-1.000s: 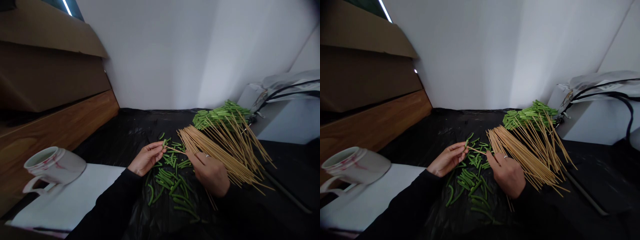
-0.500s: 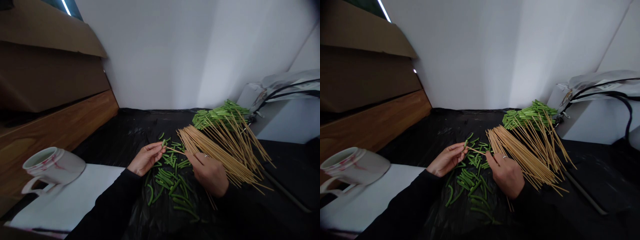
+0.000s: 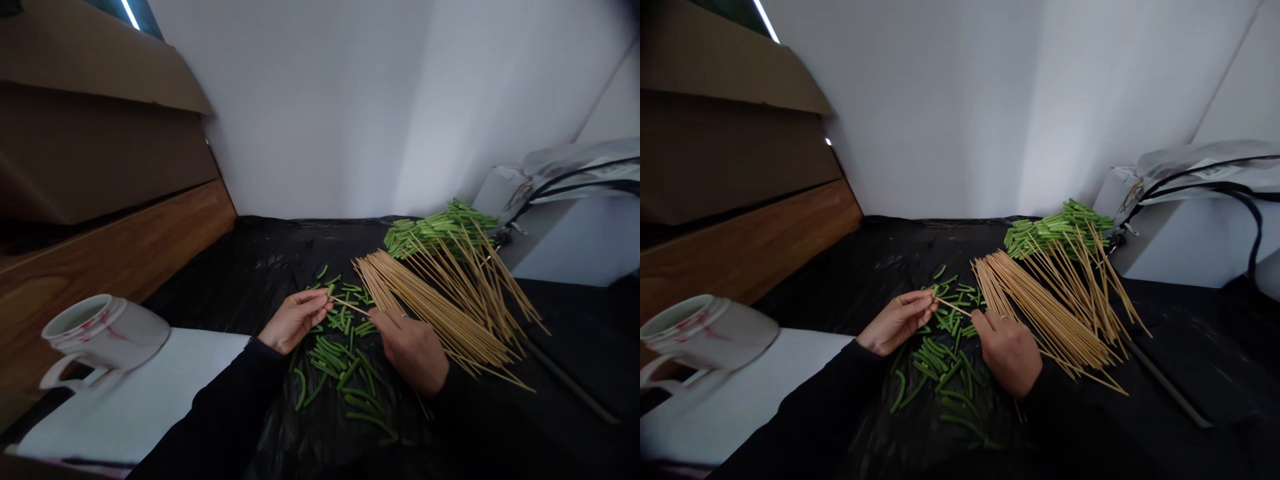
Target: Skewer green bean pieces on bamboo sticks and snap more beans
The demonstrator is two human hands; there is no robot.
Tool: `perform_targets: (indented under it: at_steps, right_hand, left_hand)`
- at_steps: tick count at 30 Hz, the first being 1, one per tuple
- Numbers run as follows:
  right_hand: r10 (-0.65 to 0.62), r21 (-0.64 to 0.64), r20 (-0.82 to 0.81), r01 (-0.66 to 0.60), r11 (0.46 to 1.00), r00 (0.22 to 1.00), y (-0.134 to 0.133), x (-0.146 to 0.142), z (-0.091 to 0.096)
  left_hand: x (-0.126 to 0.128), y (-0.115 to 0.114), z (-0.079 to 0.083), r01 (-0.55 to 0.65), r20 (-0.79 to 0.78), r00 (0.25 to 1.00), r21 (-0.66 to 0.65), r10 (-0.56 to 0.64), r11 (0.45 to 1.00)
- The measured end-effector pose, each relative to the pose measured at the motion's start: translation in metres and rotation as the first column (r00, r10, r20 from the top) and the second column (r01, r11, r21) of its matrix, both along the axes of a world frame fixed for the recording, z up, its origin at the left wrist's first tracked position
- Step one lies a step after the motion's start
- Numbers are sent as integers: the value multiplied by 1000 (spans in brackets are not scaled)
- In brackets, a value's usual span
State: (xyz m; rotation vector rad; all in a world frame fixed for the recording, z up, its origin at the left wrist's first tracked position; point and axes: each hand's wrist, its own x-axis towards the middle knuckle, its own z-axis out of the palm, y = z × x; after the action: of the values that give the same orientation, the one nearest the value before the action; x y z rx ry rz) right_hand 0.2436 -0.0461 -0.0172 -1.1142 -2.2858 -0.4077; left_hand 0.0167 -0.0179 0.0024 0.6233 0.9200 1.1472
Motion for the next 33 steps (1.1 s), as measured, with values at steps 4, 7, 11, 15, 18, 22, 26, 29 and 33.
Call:
perform_targets:
  at_steps: [4,7,11,15,18,22,26,29,33]
  right_hand:
    - [37,9,-28,-37,999,999,0,0,1]
    - [58,70,-66,-54,996,996,-1,0,2]
    - [44,31,-77,-42,999,996,-1,-1,3]
    - [22,-100,-44,-26,995,999,-2,-3,0]
    - [21,-147,-43,-28,989,999,-1,-4,-2]
    - [30,-135,-99,-43,990,995,1,-4,-2]
    - [30,-80,-133,-41,996,991,2,-4,-1]
    - [26,-53,-151,-34,998,988,1,-5,0]
    - [13,-83,-156,-26,996,988,0,-5,1]
  left_hand:
    - [0,0,-1,20,1,1000,-1,-20,1000]
    - [0,0,-2,48,4,999,8,-48,999]
    - [0,-1,-3,67,4,998,14,-67,998]
    - [1,-1,-2,69,-9,998,15,-69,998]
    - [1,-1,0,60,-26,998,22,-59,998]
    - [3,-1,2,9,-20,1000,26,-9,1000]
    - [5,-2,2,8,-20,1000,33,-7,999]
    - [5,-3,1,2,-27,1000,54,0,999]
    - [7,-3,1,28,-24,999,75,-26,997]
